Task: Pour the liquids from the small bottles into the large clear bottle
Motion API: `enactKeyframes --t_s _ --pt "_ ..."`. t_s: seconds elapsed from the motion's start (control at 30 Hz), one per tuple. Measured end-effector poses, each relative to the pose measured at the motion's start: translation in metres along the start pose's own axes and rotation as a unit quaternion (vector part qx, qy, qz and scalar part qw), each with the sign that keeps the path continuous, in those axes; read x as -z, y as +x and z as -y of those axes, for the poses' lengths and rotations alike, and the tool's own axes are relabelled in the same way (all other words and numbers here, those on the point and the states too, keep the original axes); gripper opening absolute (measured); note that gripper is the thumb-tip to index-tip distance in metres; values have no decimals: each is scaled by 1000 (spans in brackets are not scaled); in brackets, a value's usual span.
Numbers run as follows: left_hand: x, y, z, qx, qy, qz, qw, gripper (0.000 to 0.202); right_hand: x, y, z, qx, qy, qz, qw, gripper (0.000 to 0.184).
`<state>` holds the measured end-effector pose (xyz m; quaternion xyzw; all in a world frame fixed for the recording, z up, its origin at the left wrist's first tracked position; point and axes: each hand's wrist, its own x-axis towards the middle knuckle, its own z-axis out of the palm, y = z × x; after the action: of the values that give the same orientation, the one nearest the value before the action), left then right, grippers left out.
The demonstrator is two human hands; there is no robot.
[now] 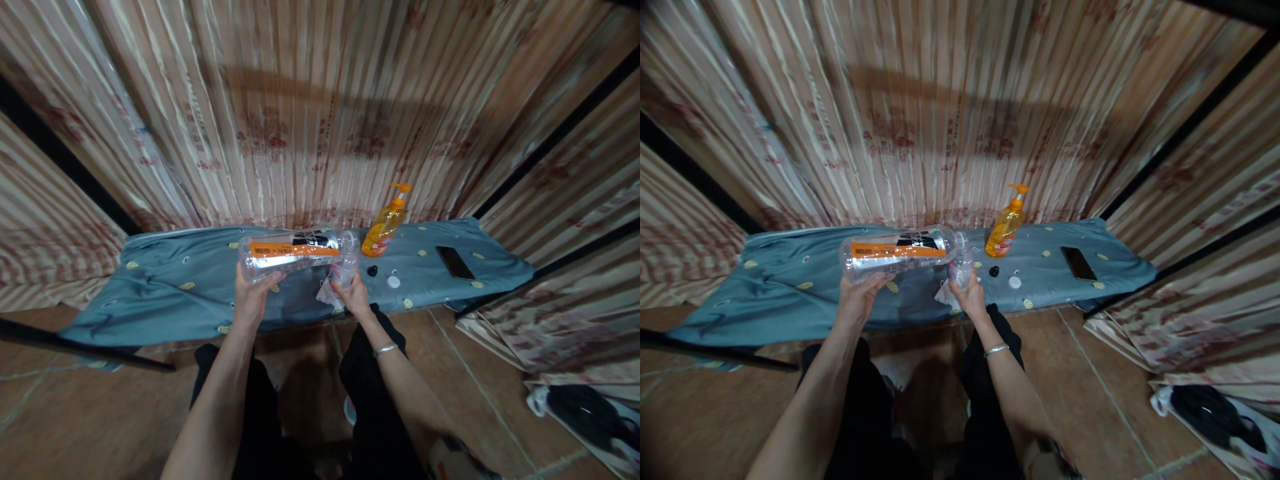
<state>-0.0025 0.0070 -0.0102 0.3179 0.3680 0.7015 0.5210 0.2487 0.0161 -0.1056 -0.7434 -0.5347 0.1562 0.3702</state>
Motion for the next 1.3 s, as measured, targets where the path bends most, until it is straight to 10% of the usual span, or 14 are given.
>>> enactKeyframes --t_s 1.3 --pt "2 5 1 1 -10 6 1000 76 -2 -1 1 -5 28 14 999 69"
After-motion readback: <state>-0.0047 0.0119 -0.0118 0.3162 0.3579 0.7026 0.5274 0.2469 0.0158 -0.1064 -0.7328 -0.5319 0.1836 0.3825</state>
